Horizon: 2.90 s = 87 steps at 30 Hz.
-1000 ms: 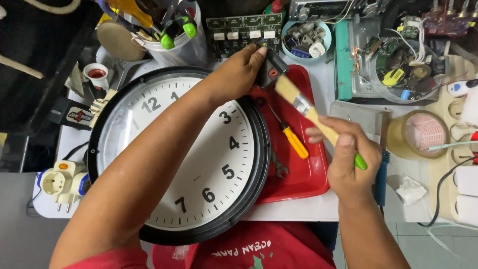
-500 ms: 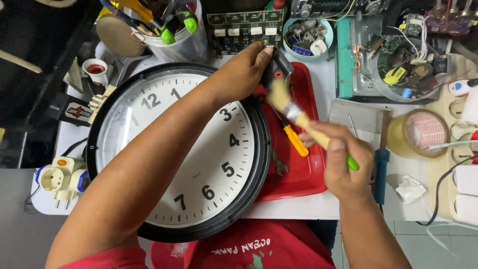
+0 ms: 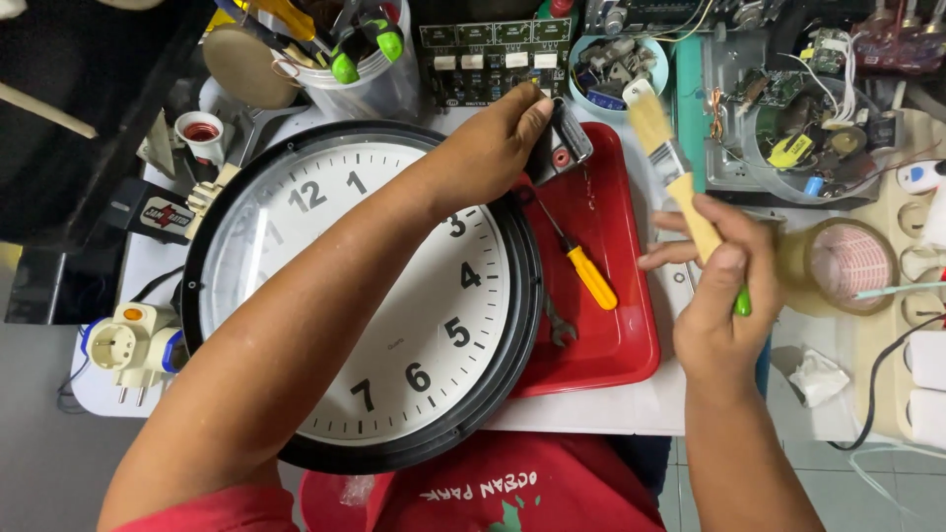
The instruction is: Cleaning a clock mechanism with a brush and installing a battery to test it.
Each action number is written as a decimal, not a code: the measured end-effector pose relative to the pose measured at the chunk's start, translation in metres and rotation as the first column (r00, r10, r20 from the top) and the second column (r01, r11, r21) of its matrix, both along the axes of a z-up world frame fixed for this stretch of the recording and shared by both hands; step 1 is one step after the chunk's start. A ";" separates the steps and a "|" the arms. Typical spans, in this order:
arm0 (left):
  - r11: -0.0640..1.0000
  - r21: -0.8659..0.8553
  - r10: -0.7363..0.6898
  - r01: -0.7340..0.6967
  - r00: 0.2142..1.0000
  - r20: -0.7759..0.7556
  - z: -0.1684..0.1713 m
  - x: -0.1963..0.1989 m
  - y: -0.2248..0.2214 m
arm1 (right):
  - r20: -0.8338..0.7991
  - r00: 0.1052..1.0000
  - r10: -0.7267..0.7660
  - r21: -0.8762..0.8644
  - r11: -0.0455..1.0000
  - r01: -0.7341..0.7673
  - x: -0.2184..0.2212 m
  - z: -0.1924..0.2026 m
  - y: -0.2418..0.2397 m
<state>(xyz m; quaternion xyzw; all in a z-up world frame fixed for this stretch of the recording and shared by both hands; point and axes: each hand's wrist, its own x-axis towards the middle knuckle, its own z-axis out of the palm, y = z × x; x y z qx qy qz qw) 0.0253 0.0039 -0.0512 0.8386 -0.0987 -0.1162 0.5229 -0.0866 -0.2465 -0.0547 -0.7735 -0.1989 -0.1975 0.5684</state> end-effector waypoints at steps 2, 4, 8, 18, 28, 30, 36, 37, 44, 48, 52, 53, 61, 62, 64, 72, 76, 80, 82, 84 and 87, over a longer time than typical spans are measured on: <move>1.000 -0.011 -0.001 0.001 1.000 0.028 -0.003 0.001 0.001 | -0.021 0.989 0.149 -0.033 0.988 -0.150 -0.005 -0.005 -0.004; 1.000 -0.022 -0.004 0.006 0.998 0.055 0.001 -0.001 -0.001 | -0.049 0.955 0.292 -0.063 0.953 -0.295 -0.009 -0.006 -0.006; 0.999 -0.033 0.014 -0.017 0.996 -0.088 0.014 -0.007 0.001 | -0.023 0.991 0.135 -0.068 0.988 -0.136 -0.006 -0.010 -0.008; 0.960 -0.141 0.159 -0.241 0.888 -0.432 0.056 -0.021 0.011 | 0.057 0.998 -0.027 -0.112 0.993 0.033 0.005 0.007 -0.017; 0.833 -0.494 -0.045 -0.250 0.859 -0.510 0.053 -0.028 0.024 | 0.111 0.984 0.137 -0.844 0.536 0.021 0.069 0.040 0.014; 0.784 -0.586 -0.175 -0.206 0.832 -0.527 0.046 -0.026 0.029 | -0.017 0.970 0.240 -0.890 0.438 -0.124 0.087 0.015 0.030; 0.631 -0.762 -0.323 -0.147 0.843 -0.430 0.035 -0.022 0.035 | 0.016 0.933 0.360 -0.974 0.215 -0.066 0.122 -0.031 0.064; 0.630 -0.762 -0.319 -0.148 0.846 -0.427 0.033 -0.021 0.037 | 0.020 0.931 0.365 -0.974 0.215 -0.064 0.124 -0.027 0.067; 0.637 -0.761 -0.373 -0.127 0.813 -0.448 0.031 -0.020 0.038 | -0.245 0.932 0.267 -0.958 0.083 -0.275 0.126 -0.016 0.077; 0.647 -0.754 -0.366 -0.113 0.821 -0.437 0.033 -0.022 0.036 | -0.198 0.936 0.292 -0.964 0.115 -0.240 0.126 -0.021 0.076; 0.671 -0.735 -0.351 -0.101 0.829 -0.435 0.038 -0.028 0.034 | -0.154 0.946 0.286 -0.978 0.092 -0.187 0.129 -0.031 0.069; 0.681 -0.725 -0.338 -0.099 0.836 -0.432 0.039 -0.030 0.034 | -0.098 0.937 0.335 -0.970 0.180 -0.165 0.129 -0.034 0.065; 0.800 -0.571 -0.097 -0.181 0.901 -0.422 0.058 -0.065 0.043 | 0.160 0.952 0.261 -0.863 0.505 0.006 0.108 0.011 0.038; 0.795 -0.549 -0.030 -0.257 0.887 -0.460 0.061 -0.071 0.043 | 0.228 0.938 0.262 -0.779 0.626 0.014 0.104 0.016 0.034; 0.784 -0.523 0.037 -0.333 0.868 -0.496 0.064 -0.080 0.044 | 0.297 0.921 0.254 -0.678 0.734 0.016 0.090 0.029 0.032; 0.889 -0.215 0.279 -0.404 0.851 -0.445 0.113 -0.135 0.053 | -0.073 0.989 0.126 -0.505 0.851 -0.146 0.036 0.067 0.023; 0.923 -0.171 0.310 -0.345 0.929 -0.200 0.112 -0.194 0.091 | -0.474 0.872 -0.124 -0.634 0.735 -0.240 0.011 0.078 0.016; 0.759 -0.222 0.635 -0.612 0.772 0.041 0.073 -0.258 0.129 | -0.353 0.918 -0.179 -0.801 0.565 -0.198 -0.002 0.033 -0.001; 0.603 -0.346 0.773 -0.719 0.633 0.033 0.050 -0.278 0.135 | -0.288 0.944 -0.161 -0.863 0.471 -0.183 -0.011 0.008 -0.009; 0.324 -0.524 0.934 -0.788 0.353 0.046 0.033 -0.289 0.128 | 0.043 0.991 -0.127 -0.926 0.368 0.088 -0.022 -0.018 -0.016; 0.279 -0.602 0.921 -0.748 0.385 -0.053 0.003 -0.288 0.127 | 0.286 0.951 -0.114 -0.929 0.212 0.305 -0.033 -0.033 -0.014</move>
